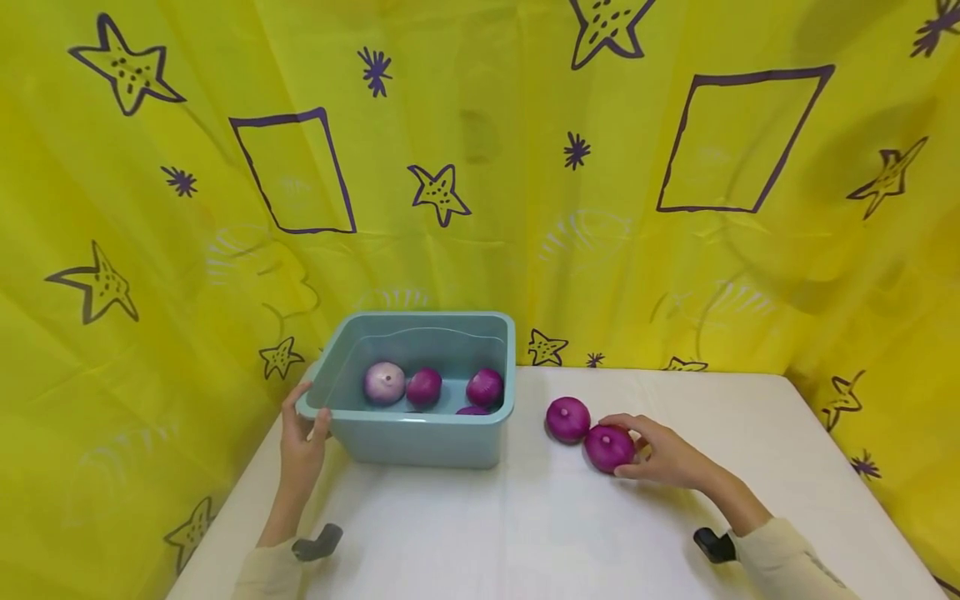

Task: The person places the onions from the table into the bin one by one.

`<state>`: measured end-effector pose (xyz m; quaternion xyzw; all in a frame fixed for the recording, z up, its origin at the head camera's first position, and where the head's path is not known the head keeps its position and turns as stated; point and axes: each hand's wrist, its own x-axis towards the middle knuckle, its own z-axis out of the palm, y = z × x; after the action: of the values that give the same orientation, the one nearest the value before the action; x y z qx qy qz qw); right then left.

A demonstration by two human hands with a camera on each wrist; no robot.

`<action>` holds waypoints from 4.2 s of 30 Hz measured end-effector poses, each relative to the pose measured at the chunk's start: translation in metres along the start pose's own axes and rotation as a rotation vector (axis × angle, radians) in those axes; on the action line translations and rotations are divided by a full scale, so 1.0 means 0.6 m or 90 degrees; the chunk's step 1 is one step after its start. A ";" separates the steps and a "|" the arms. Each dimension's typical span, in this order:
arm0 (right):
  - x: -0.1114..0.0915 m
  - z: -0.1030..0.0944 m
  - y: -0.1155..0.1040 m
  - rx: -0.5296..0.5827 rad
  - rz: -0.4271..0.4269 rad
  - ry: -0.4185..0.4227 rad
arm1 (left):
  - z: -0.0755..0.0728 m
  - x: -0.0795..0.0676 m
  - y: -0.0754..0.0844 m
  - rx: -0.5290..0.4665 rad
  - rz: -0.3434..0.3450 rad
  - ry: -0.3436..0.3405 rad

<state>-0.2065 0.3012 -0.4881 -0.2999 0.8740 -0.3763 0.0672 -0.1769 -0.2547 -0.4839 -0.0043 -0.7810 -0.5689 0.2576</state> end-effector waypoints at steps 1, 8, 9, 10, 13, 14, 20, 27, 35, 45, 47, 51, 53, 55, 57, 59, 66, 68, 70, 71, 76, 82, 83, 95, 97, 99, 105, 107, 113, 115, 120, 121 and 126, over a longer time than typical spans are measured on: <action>0.000 0.000 0.001 -0.001 0.001 0.001 | 0.000 0.000 0.000 -0.002 0.000 0.000; -0.002 0.004 0.008 -0.006 0.002 0.010 | 0.000 -0.001 0.002 -0.009 -0.003 -0.005; -0.002 0.005 0.008 -0.004 0.003 0.011 | 0.000 -0.001 0.003 -0.009 -0.003 -0.007; -0.002 0.004 0.009 -0.004 0.001 0.010 | 0.000 -0.001 0.003 -0.010 -0.004 -0.008; -0.002 0.005 0.011 -0.001 0.000 0.010 | 0.000 -0.001 0.003 -0.010 -0.006 -0.010; -0.002 0.005 0.011 -0.004 -0.001 0.010 | 0.000 -0.001 0.003 -0.011 -0.007 -0.010; -0.003 0.008 0.014 -0.008 0.003 0.019 | 0.000 -0.001 0.004 -0.014 -0.010 -0.009; -0.001 0.004 0.012 0.003 -0.001 0.018 | -0.001 -0.001 0.004 -0.008 -0.017 -0.005; 0.005 -0.017 0.007 -0.017 -0.052 0.004 | 0.000 -0.002 0.005 -0.006 -0.018 -0.008; 0.026 -0.087 -0.038 -0.072 -0.032 0.037 | 0.003 -0.002 0.002 -0.013 -0.016 -0.004; 0.033 -0.105 -0.053 -0.078 -0.016 0.046 | 0.004 -0.001 0.002 -0.014 -0.015 -0.003; 0.051 -0.139 -0.078 -0.089 -0.004 0.064 | 0.004 -0.001 0.005 -0.012 -0.012 -0.006; 0.059 -0.153 -0.085 -0.096 -0.010 0.077 | 0.003 -0.001 0.006 -0.011 -0.009 -0.007; 0.066 -0.165 -0.090 -0.101 -0.014 0.089 | 0.003 -0.002 0.016 -0.010 -0.010 -0.008; 0.071 -0.176 -0.095 -0.105 -0.015 0.101 | 0.003 -0.002 0.015 -0.013 -0.010 -0.008; 0.075 -0.184 -0.100 -0.108 -0.016 0.112 | 0.002 -0.002 0.014 -0.012 -0.012 -0.007; 0.081 -0.196 -0.113 -0.117 -0.003 0.123 | 0.000 -0.001 0.007 -0.002 -0.009 -0.009; 0.081 -0.197 -0.112 -0.120 0.002 0.123 | 0.000 -0.001 0.008 -0.003 -0.008 -0.009; 0.081 -0.197 -0.110 -0.119 0.003 0.124 | 0.000 -0.001 0.007 -0.005 -0.007 -0.009; 0.081 -0.197 -0.109 -0.119 0.003 0.124 | 0.000 -0.001 0.007 -0.006 -0.007 -0.008; 0.082 -0.197 -0.109 -0.117 0.007 0.123 | 0.000 -0.001 0.003 -0.005 -0.005 -0.006; 0.092 -0.199 -0.120 -0.117 0.006 0.112 | 0.000 -0.002 0.002 -0.004 -0.003 -0.005; 0.096 -0.200 -0.122 -0.118 0.003 0.110 | 0.000 -0.002 0.003 -0.005 -0.001 -0.003; 0.182 -0.187 -0.174 -0.118 -0.036 0.070 | -0.001 -0.001 -0.003 0.002 0.003 0.003; 0.202 -0.181 -0.183 -0.116 -0.044 0.064 | -0.001 0.000 -0.003 0.002 0.003 0.004; 0.222 -0.173 -0.192 -0.111 -0.053 0.057 | 0.000 0.000 -0.002 0.000 0.002 0.003; 0.273 -0.144 -0.222 -0.096 -0.078 0.026 | 0.004 -0.001 0.000 -0.004 -0.008 0.002; 0.289 -0.135 -0.233 -0.095 -0.082 0.018 | 0.005 0.000 0.001 -0.007 -0.009 0.006; 0.330 -0.113 -0.269 -0.094 -0.092 -0.008 | 0.005 0.001 0.003 -0.014 -0.007 0.005; 0.342 -0.105 -0.280 -0.087 -0.090 -0.016 | 0.003 0.001 0.004 -0.017 -0.005 0.000; 0.373 -0.085 -0.299 -0.075 -0.093 -0.029 | 0.001 0.002 0.002 -0.022 0.002 -0.004; 0.379 -0.080 -0.301 -0.073 -0.094 -0.034 | 0.001 0.002 0.001 -0.021 0.002 -0.003; 0.406 -0.053 -0.315 -0.066 -0.096 -0.061 | 0.000 0.002 -0.001 -0.016 0.004 0.000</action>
<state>-0.3252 0.0792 -0.3075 -0.3858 0.8631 -0.3196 0.0645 -0.1784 -0.2555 -0.4840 -0.0100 -0.7739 -0.5778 0.2591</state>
